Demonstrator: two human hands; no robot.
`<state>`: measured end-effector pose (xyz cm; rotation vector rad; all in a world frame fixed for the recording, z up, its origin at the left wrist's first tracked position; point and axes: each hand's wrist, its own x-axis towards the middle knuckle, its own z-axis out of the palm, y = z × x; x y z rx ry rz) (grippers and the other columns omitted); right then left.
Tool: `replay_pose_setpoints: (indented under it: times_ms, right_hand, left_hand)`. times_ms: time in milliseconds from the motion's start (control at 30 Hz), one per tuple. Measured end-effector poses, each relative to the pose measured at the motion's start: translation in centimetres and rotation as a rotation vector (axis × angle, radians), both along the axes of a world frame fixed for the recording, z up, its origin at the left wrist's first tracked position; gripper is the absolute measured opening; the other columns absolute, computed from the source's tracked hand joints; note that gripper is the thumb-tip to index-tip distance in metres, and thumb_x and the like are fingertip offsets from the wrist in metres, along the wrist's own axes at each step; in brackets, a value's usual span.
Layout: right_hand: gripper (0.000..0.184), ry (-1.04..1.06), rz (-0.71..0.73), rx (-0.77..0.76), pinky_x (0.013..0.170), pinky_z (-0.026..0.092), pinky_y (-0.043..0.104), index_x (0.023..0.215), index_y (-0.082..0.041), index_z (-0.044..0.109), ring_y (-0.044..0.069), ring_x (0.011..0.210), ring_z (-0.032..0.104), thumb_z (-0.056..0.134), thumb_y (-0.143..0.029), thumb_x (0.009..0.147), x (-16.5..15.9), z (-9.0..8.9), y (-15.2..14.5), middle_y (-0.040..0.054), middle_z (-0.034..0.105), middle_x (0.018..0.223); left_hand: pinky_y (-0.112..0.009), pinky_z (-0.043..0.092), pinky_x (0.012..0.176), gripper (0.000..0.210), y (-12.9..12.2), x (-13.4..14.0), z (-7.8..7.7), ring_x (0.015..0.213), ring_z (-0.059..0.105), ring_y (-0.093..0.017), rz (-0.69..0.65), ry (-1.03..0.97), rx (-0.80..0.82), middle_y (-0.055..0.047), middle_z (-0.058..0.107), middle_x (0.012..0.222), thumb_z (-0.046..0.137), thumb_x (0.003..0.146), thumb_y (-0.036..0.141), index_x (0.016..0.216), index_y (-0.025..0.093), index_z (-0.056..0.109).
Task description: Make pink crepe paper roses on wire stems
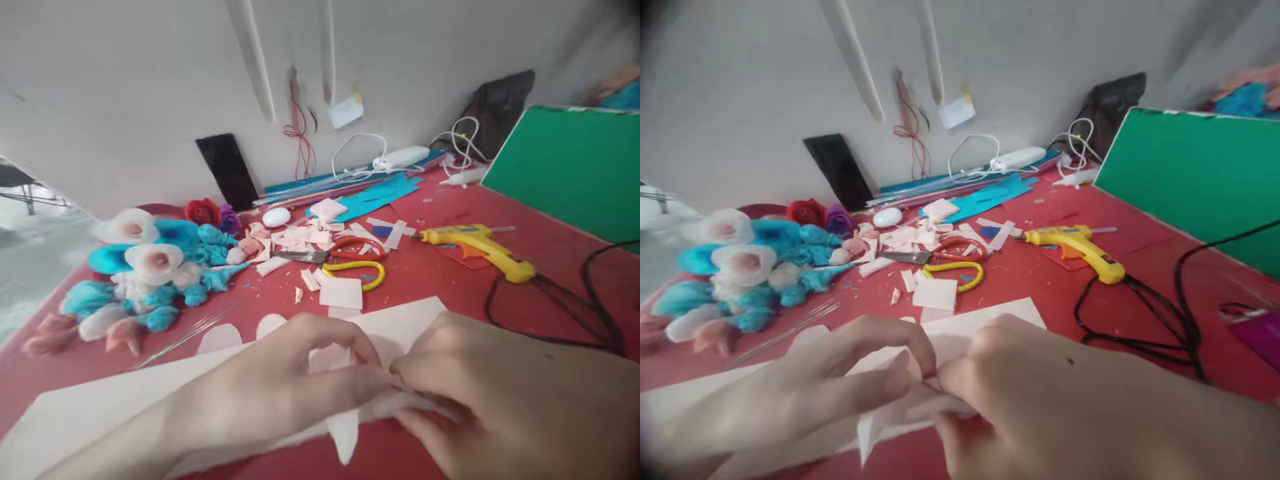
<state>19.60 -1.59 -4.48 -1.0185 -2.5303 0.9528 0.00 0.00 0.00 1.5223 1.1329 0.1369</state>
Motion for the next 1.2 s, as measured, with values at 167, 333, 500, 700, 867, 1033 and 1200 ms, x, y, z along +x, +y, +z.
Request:
replay_pose_setpoints:
  times_ms: [167,333,500,700,867,1033,1200]
  right_hand:
    - [0.013,-0.027,0.01,-0.013,0.045,0.022,0.016,0.06,-0.017,0.049,0.003,0.049,0.04,0.052,-0.013,0.073,-0.5,0.4,0.0,-0.0069,0.049,0.058]
    - [0.018,-0.06,-0.033,0.041,0.046,0.022,0.017,0.056,-0.016,0.043,0.005,0.048,0.037,0.05,-0.014,0.073,-0.4,0.2,0.1,-0.0058,0.044,0.055]
    - [0.019,-0.055,-0.044,0.037,0.048,0.024,0.017,0.055,-0.016,0.039,0.005,0.052,0.039,0.049,-0.01,0.07,-0.4,0.1,0.3,-0.0065,0.044,0.055]
    - [0.016,-0.086,-0.043,-0.038,0.05,0.026,0.018,0.057,-0.018,0.046,0.006,0.058,0.045,0.05,-0.012,0.071,-0.2,0.0,0.6,-0.0066,0.05,0.059]
    - [0.014,-0.147,-0.054,-0.092,0.057,0.031,0.021,0.074,-0.024,0.058,0.009,0.072,0.052,0.047,-0.026,0.083,0.2,-0.1,1.2,-0.0065,0.059,0.078]
    - [0.024,-0.204,-0.088,-0.068,0.053,0.029,0.021,0.077,-0.026,0.058,0.01,0.066,0.05,0.042,-0.039,0.088,0.5,-0.2,1.8,-0.0041,0.056,0.07]
    - [0.017,-0.242,-0.06,0.146,0.05,0.026,0.023,0.072,-0.022,0.058,0.009,0.056,0.047,0.047,-0.026,0.085,0.2,-0.1,1.8,-0.0034,0.052,0.06]
  left_hand:
    - [-0.012,0.039,0.049,0.014,-0.6,-0.1,-0.9,0.053,0.05,-0.005,-0.023,0.015,0.04,0.008,0.06,0.066,0.056,0.076,0.033,0.072,0.02,0.058]
    - [-0.01,0.04,0.052,0.004,-1.0,-0.4,-2.5,0.056,0.053,-0.004,-0.021,-0.003,0.246,0.01,0.061,0.069,0.056,0.074,0.02,0.075,0.023,0.057]
    - [-0.012,0.042,0.054,0.007,-1.1,-0.3,-2.1,0.064,0.057,-0.007,-0.03,0.061,0.343,0.009,0.063,0.07,0.055,0.072,0.02,0.078,0.024,0.058]
    - [-0.014,0.042,0.053,0.006,-1.2,0.4,-2.6,0.06,0.055,-0.008,0.008,0.054,0.363,0.008,0.062,0.067,0.058,0.067,0.018,0.072,0.021,0.057]
    - [-0.019,0.045,0.064,0.008,-1.0,0.8,-3.6,0.073,0.057,-0.012,0.115,0.074,0.39,0.005,0.065,0.075,0.056,0.065,0.017,0.072,0.021,0.058]
    - [-0.021,0.045,0.07,0.006,-0.8,0.8,-4.1,0.078,0.058,-0.013,0.195,0.013,0.393,0.005,0.065,0.079,0.058,0.068,0.021,0.073,0.021,0.056]
    - [-0.024,0.043,0.069,0.007,-0.7,0.4,-5.0,0.077,0.057,-0.014,0.17,0.027,0.452,0.004,0.061,0.078,0.058,0.071,0.023,0.077,0.021,0.054]
